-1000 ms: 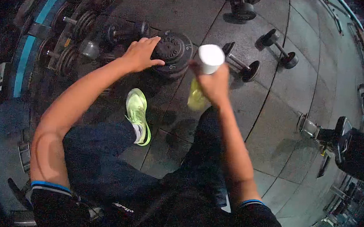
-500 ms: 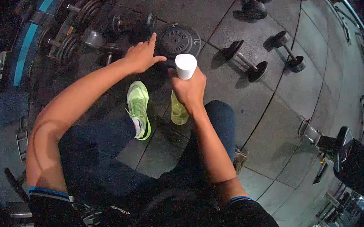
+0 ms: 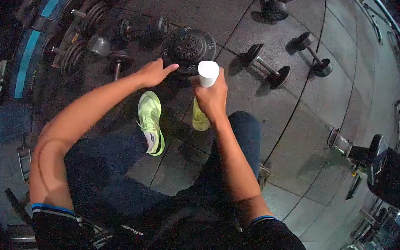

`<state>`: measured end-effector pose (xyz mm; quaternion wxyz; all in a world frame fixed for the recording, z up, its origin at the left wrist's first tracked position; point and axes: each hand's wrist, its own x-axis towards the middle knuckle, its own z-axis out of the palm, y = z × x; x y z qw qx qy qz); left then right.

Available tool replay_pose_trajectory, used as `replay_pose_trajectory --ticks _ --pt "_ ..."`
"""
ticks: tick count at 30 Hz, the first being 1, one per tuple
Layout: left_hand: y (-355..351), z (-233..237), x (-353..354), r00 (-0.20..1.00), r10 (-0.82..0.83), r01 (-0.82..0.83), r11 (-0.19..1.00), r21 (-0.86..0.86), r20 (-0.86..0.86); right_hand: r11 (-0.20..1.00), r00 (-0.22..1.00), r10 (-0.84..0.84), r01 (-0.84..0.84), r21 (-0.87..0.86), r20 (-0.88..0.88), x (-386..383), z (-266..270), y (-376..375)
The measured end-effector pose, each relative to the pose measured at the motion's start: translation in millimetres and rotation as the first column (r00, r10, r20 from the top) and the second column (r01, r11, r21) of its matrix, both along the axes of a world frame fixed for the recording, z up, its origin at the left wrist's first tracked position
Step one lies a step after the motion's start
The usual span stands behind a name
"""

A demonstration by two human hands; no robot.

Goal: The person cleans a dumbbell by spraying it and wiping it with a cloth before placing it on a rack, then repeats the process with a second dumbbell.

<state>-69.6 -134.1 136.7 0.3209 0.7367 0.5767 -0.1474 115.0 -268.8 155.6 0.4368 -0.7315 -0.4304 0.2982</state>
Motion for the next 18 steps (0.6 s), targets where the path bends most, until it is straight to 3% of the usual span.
replay_pose_trajectory --ticks 5,8,12,15,18 --pt "-2.1 -3.5 -4.2 0.996 -0.077 0.081 0.993 -0.086 0.052 1.0 0.996 0.0 0.003 0.028 -0.089 6.4 5.1 0.6" --pt "-1.0 -6.9 -11.4 0.962 -0.266 0.271 0.953 -0.133 0.054 0.996 0.997 -0.016 0.023 0.087 -0.079 10.5 -1.9 0.0" --pt "-18.2 4.6 -16.9 0.735 -0.642 0.594 0.764 -0.252 -0.217 0.994 1.0 0.008 -0.006 0.109 -0.019 13.5 -7.2 1.7" --pt "-22.3 2.0 -23.0 0.638 -0.73 0.679 0.684 -0.267 -0.247 0.997 0.999 0.025 -0.023 0.077 -0.03 13.2 -6.9 4.4" --pt "-20.8 4.1 -20.5 0.683 -0.687 0.643 0.726 -0.243 -0.246 0.998 1.0 -0.009 0.008 0.055 0.015 12.3 -0.3 6.3"
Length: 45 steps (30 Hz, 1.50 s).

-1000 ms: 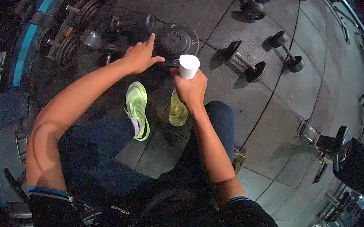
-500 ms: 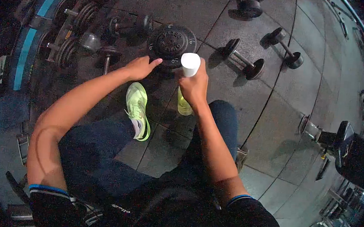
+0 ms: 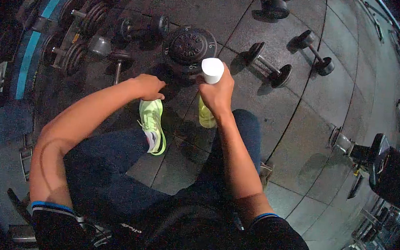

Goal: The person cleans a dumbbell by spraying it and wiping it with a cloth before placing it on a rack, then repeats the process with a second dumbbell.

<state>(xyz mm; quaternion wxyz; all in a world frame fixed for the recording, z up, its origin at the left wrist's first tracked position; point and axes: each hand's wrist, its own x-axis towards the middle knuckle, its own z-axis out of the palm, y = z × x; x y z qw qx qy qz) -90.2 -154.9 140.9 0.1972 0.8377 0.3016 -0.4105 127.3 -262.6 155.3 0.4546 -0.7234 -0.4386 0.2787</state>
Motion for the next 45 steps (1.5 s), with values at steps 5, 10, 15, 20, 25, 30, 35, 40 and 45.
replay_pose_trajectory --ticks 5,10,15,20,25,30,35,40,45 --pt "0.4 0.6 1.3 1.0 0.007 -0.007 1.0 -0.004 -0.023 0.999 0.999 -0.043 0.042 -0.028 -0.028 -0.6 -3.4 0.6" --pt "-9.9 -8.3 0.7 0.989 -0.044 0.036 0.998 -0.058 -0.142 0.998 0.999 -0.02 0.018 -0.057 -0.042 -3.4 2.4 0.9" --pt "-22.1 -12.7 8.8 0.97 -0.136 0.119 0.988 -0.097 -0.201 0.985 0.984 -0.01 -0.02 0.173 0.175 12.8 -9.0 -2.0" --pt "-16.0 2.9 19.2 0.98 -0.15 0.135 0.984 -0.117 -0.13 0.934 0.944 -0.111 0.206 0.292 -0.31 63.9 -10.8 -7.9" --pt "-6.6 4.1 26.3 0.983 -0.183 0.18 0.98 -0.083 -0.022 0.915 0.962 -0.162 0.229 0.332 -0.218 154.8 1.9 -52.3" --pt "-3.8 -3.7 20.1 0.987 -0.153 0.157 0.985 -0.067 0.054 0.914 0.939 -0.344 0.334 0.232 0.003 234.2 -44.9 -114.9" --pt "7.0 -11.1 9.0 0.986 -0.162 0.164 0.985 -0.048 0.031 0.888 0.906 -0.416 0.384 0.254 0.081 259.4 -65.3 -146.6" --pt "6.0 -4.8 14.8 0.981 -0.188 0.19 0.981 -0.041 0.046 0.864 0.834 -0.5 0.461 0.203 0.233 276.2 -83.4 -161.1" --pt "5.2 -9.0 13.2 0.974 -0.19 0.195 0.98 -0.033 0.121 0.886 0.81 -0.463 0.439 0.152 0.359 260.0 -47.7 -170.4"
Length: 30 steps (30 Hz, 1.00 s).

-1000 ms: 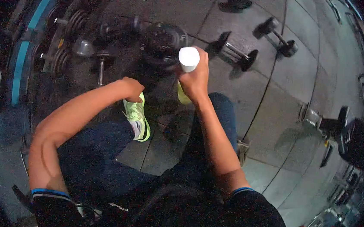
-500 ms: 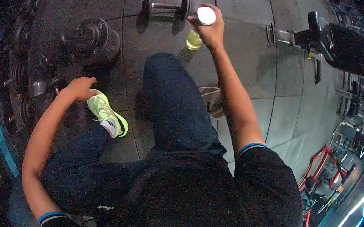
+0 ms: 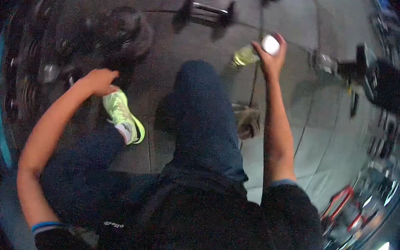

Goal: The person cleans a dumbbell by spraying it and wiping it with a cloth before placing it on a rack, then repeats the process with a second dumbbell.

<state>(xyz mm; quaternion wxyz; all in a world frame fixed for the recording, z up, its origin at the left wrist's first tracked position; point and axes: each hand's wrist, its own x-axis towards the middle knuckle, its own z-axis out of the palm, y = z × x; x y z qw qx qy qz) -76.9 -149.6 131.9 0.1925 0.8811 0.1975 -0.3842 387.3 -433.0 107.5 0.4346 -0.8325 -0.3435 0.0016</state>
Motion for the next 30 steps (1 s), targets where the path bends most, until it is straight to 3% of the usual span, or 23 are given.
replay_pose_trajectory --ticks 2,3,4,5,6,7,8,9,11,13,15,17,19,22,23,30 --pt "0.1 -1.5 1.6 1.0 0.004 -0.005 1.0 0.007 0.022 0.973 0.978 0.039 0.009 -0.23 0.203 3.9 9.7 -13.0" --pt "-1.7 -4.8 -2.2 0.997 0.02 -0.022 0.999 0.027 0.07 0.968 0.971 0.088 -0.031 -0.248 0.222 28.4 -16.1 -31.6" --pt "0.6 -6.3 2.3 1.0 -0.009 0.009 1.0 0.003 -0.026 0.975 1.0 -0.016 0.011 -0.221 -0.019 12.2 -6.2 -34.8" --pt "-0.6 10.1 9.2 0.998 -0.011 0.01 1.0 -0.011 -0.063 0.995 0.998 0.036 -0.04 -0.096 -0.047 13.8 -19.5 -47.3" --pt "0.0 1.4 8.3 0.997 -0.007 0.008 1.0 0.004 -0.079 0.978 0.956 0.204 -0.192 0.078 -0.213 44.0 -53.8 -76.0" --pt "-0.8 5.2 10.8 0.996 -0.005 0.005 1.0 -0.004 -0.087 0.991 0.971 0.126 -0.131 -0.013 -0.205 72.5 -86.0 -112.7" --pt "-0.9 9.6 11.7 0.996 -0.013 0.012 1.0 -0.012 -0.089 0.999 0.92 0.04 -0.049 -0.012 -0.39 32.6 -56.9 -111.1" --pt "-0.2 8.1 12.9 0.993 -0.004 0.002 1.0 -0.017 -0.118 0.999 0.883 0.013 -0.034 -0.037 -0.468 21.6 -48.6 -118.5" --pt "1.5 -2.5 16.5 0.986 -0.014 0.01 1.0 -0.023 -0.167 0.983 0.878 -0.046 -0.046 -0.178 -0.477 23.1 -69.5 -154.2" --pt "0.5 -3.1 15.2 0.987 -0.021 0.021 1.0 -0.006 -0.16 0.895 0.927 -0.107 -0.068 -0.44 -0.36 17.3 -104.0 -200.1" --pt "2.5 -1.0 15.3 0.986 -0.035 0.033 0.999 -0.015 -0.165 0.649 0.92 -0.143 -0.192 -0.736 -0.366 -12.5 -114.4 -227.1" --pt "4.2 5.8 14.6 0.987 -0.01 0.009 1.0 -0.01 -0.163 0.649 0.794 0.114 -0.515 -0.56 -0.597 -19.4 -165.8 -288.7" --pt "2.8 6.7 15.3 0.989 -0.001 -0.001 1.0 -0.01 -0.149 0.541 0.841 0.228 -0.528 -0.655 -0.491 19.6 -276.3 -379.6" --pt "2.3 6.8 17.1 0.99 -0.004 0.003 1.0 -0.01 -0.138 0.691 0.723 -0.022 -0.488 -0.533 -0.691 -58.0 -201.8 -318.0" --pt "0.0 9.9 18.6 0.988 -0.009 0.006 1.0 -0.021 -0.151 0.703 0.781 0.05 -0.47 -0.533 -0.622 -79.3 -170.9 -294.3" --pt "-7.8 -1.3 9.0 0.999 0.005 -0.003 1.0 0.029 -0.054 0.654 0.726 -0.006 -0.517 -0.552 -0.687 -59.6 -205.1 -349.7"
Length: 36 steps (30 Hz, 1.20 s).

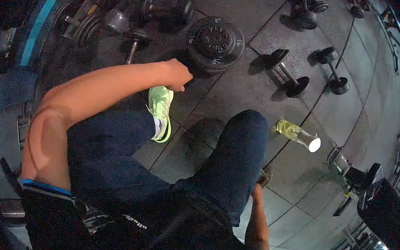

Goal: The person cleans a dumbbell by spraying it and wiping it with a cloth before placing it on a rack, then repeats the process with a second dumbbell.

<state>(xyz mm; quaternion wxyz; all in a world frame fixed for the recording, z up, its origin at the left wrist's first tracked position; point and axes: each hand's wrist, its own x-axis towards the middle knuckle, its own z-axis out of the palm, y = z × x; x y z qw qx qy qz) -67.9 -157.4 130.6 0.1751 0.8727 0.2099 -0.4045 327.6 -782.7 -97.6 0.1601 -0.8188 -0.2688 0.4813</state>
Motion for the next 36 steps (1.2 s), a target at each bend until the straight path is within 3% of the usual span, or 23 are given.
replay_pose_trajectory --ticks 1,3,5,7,9,10,11,12,13,14,16,18,21,24,25,26,28,30,31,32,34,35,36 --pt "0.4 -0.4 -0.2 1.0 -0.008 0.008 1.0 0.006 -0.021 0.999 0.999 0.042 -0.042 -0.026 -0.005 10.8 -4.1 -8.8" --pt "1.1 -9.9 0.7 0.998 -0.027 0.028 0.999 0.015 -0.063 0.963 0.958 0.27 -0.268 -0.033 0.101 17.8 39.4 14.0" --pt "-0.5 2.6 8.0 0.99 -0.044 0.038 0.998 -0.049 -0.135 0.778 0.722 0.627 -0.558 -0.288 0.294 48.7 87.0 61.4" --pt "-7.4 11.8 18.9 0.988 -0.09 0.073 0.988 -0.134 -0.129 0.901 0.864 0.43 -0.394 -0.18 0.262 29.4 195.5 153.3" --pt "-17.2 19.4 33.4 0.987 -0.158 0.144 0.962 -0.23 -0.043 0.901 0.855 0.428 -0.377 -0.214 0.294 21.3 279.0 216.3" --pt "-26.0 19.1 37.5 0.972 -0.134 0.172 0.966 -0.191 0.195 0.938 0.876 0.345 -0.327 -0.111 0.338 31.8 300.3 227.6" --pt "-36.6 19.5 41.7 0.899 -0.113 0.191 0.971 -0.147 0.422 0.961 0.892 0.258 -0.276 -0.004 0.372 42.3 321.7 238.0" --pt "-45.5 39.7 51.2 0.849 -0.004 0.148 0.962 -0.23 0.529 0.991 0.908 0.06 -0.104 0.085 0.414 24.9 359.1 260.0" --pt "-54.1 60.9 62.9 0.78 0.108 0.118 0.942 -0.314 0.617 0.931 0.975 -0.03 -0.053 0.362 0.219 28.9 375.8 269.5" --pt "-63.5 66.7 72.5 0.655 0.211 0.101 0.927 -0.36 0.725 0.881 0.987 -0.099 0.028 0.472 0.125 28.8 385.9 282.9" --pt "-72.4 78.2 94.2 0.407 0.314 0.072 0.925 -0.373 0.858 0.806 0.97 -0.069 -0.085 0.586 0.235 1.8 413.9 330.9" --pt "-73.1 96.3 112.4 0.196 0.298 0.016 0.952 -0.307 0.934 0.721 0.988 -0.08 -0.032 0.693 0.129 -41.7 429.1 379.0" --pt "-56.6 129.7 115.4 0.336 0.33 -0.092 0.943 -0.319 0.882 0.576 0.979 0.201 -0.155 0.803 0.045 -77.7 444.0 451.7" --pt "-12.6 167.6 98.5 0.512 0.375 -0.117 0.922 -0.37 0.773 0.521 0.956 0.276 -0.058 0.852 -0.104 -106.4 439.5 497.8" --pt "-1.9 176.1 87.9 0.436 0.425 -0.147 0.903 -0.403 0.793 0.494 0.955 0.268 -0.027 0.869 -0.123 -107.0 428.1 508.3" --pt "8.1 181.3 77.6 0.356 0.472 -0.172 0.881 -0.44 0.807 0.501 0.95 0.267 0.008 0.865 -0.164 -117.1 427.9 517.2" --pt "24.9 185.7 69.8 0.364 0.641 -0.105 0.749 -0.654 0.676 0.471 0.94 0.263 0.069 0.879 -0.215 -118.8 408.4 531.9" --pt "31.7 194.4 64.4 0.305 0.676 -0.246 0.736 -0.63 0.671 0.477 0.955 0.256 0.011 0.879 -0.151 -121.6 393.7 539.8" --pt "43.0 183.5 61.5 0.309 0.655 -0.276 0.755 -0.595 0.689 0.549 0.944 0.301 -0.056 0.834 -0.135 -120.1 395.1 538.5" --pt "53.5 172.8 58.3 0.313 0.634 -0.306 0.772 -0.557 0.707 0.627 0.906 0.358 -0.054 0.777 -0.226 -119.1 400.4 537.1" --pt "55.1 182.9 50.2 0.294 0.654 -0.17 0.753 -0.636 0.696 0.761 0.802 0.432 -0.079 0.644 -0.413 -120.6 420.2 534.4" --pt "55.3 187.3 47.9 0.288 0.666 -0.099 0.736 -0.67 0.688 0.76 0.842 0.376 -0.042 0.649 -0.386 -114.3 416.5 539.5" --pt "49.2 196.9 48.1 0.3 0.664 -0.098 0.736 -0.67 0.685 0.637 0.888 0.358 -0.008 0.771 -0.287 -119.6 409.0 545.7"
